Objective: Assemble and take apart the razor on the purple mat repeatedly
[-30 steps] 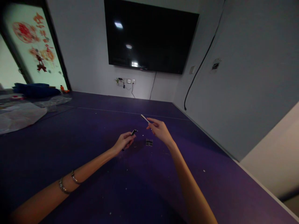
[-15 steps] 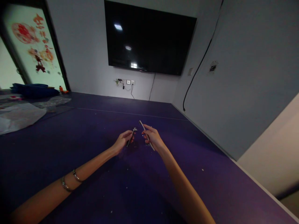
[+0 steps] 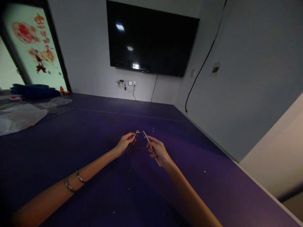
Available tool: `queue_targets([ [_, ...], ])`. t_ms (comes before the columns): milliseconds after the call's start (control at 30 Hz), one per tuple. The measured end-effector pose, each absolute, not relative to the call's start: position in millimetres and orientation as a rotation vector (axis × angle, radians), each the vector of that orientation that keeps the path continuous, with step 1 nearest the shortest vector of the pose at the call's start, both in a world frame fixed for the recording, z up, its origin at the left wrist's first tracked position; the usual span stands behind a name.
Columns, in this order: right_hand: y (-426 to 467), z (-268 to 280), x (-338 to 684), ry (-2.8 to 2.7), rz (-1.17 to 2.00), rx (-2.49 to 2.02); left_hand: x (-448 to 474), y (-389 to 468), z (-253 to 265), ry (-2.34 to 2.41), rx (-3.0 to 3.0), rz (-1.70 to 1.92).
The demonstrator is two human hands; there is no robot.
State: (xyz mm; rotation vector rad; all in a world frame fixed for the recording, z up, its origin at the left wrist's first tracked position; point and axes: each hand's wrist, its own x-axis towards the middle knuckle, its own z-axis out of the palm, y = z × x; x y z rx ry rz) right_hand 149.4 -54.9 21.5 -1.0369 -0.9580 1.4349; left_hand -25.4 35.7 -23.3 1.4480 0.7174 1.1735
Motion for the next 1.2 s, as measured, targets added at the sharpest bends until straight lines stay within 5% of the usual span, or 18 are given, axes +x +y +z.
queue_targets([
  [1200,-61,8,145,-0.911,1.388,-0.989,-24,27,-18,0.685,1.448,1.113],
])
